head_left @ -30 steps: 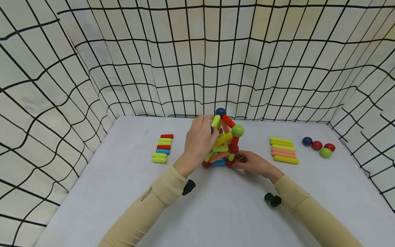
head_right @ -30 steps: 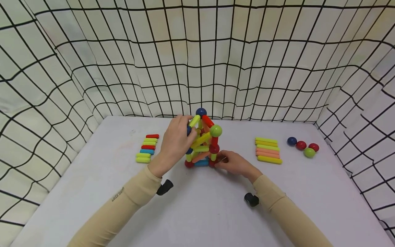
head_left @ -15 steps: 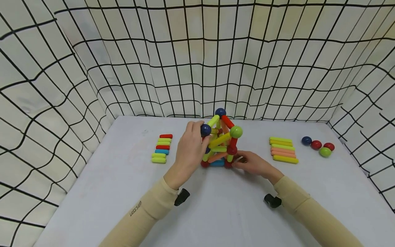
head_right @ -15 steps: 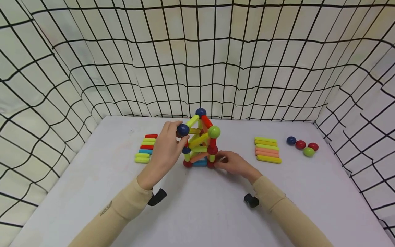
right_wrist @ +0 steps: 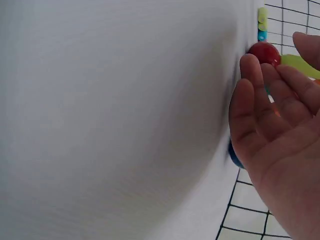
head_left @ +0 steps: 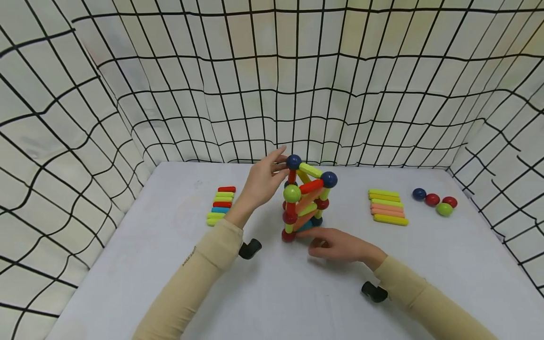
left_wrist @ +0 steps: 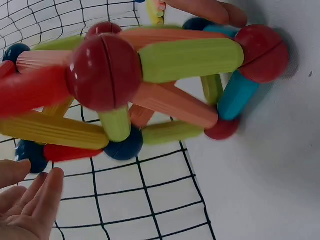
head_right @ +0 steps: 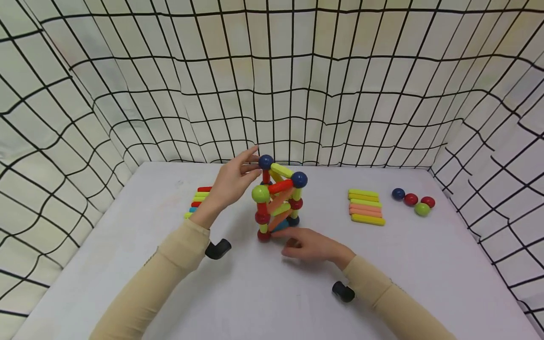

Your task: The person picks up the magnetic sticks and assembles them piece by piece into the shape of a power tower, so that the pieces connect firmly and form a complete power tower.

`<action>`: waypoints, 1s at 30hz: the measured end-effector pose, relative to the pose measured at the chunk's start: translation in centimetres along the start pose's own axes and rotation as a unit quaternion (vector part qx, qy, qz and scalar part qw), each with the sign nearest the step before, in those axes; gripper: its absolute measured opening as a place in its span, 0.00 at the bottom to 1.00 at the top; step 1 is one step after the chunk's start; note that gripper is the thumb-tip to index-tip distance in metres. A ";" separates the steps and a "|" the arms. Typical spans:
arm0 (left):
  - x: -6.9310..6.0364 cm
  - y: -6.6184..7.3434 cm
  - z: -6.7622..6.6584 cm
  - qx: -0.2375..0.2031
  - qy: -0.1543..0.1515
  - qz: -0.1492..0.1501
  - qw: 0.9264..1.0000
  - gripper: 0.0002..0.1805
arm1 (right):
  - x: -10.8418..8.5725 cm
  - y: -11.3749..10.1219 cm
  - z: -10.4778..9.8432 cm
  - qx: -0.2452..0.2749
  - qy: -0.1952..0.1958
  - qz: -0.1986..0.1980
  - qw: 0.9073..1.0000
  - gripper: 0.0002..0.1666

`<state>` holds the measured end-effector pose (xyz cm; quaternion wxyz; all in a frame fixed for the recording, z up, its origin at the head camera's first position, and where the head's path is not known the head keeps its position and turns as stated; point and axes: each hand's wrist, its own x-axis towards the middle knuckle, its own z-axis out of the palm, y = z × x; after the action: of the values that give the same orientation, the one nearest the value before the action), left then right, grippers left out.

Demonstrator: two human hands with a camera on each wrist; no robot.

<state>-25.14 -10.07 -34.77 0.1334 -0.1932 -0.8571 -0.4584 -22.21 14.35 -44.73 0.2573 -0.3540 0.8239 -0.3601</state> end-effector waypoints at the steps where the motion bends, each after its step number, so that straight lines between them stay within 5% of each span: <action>1: 0.0 -0.2 -0.2 -0.001 -0.009 -0.008 1.000 0.29 | 0.0 -0.1 -0.2 -0.004 0.007 0.003 1.000 0.25; 7: -2.2 -1.8 -2.7 0.052 -0.040 -0.055 0.996 0.19 | -0.3 0.8 -2.6 0.013 0.115 0.105 0.988 0.15; 11: -5.0 -4.5 -5.2 0.123 -0.086 -0.089 0.985 0.14 | -0.8 1.9 -3.5 0.038 0.145 0.144 0.978 0.18; 18: -9.0 -9.3 -8.3 0.196 -0.168 -0.169 0.951 0.11 | -0.9 3.0 -3.3 0.066 0.111 0.144 0.981 0.27; 25: -10.8 -11.4 -8.9 0.191 -0.171 -0.167 0.952 0.12 | -0.6 3.4 -3.3 0.059 0.103 0.137 0.983 0.26; 30: -11.0 -11.7 -8.2 0.191 -0.195 -0.182 0.945 0.14 | -0.6 3.5 -3.4 0.055 0.096 0.135 0.985 0.25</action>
<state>-20.23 -25.11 -43.35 -0.0871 -0.0906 -0.9585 -0.2557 -25.52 17.94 -45.23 0.2423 -0.1884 0.8641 -0.3988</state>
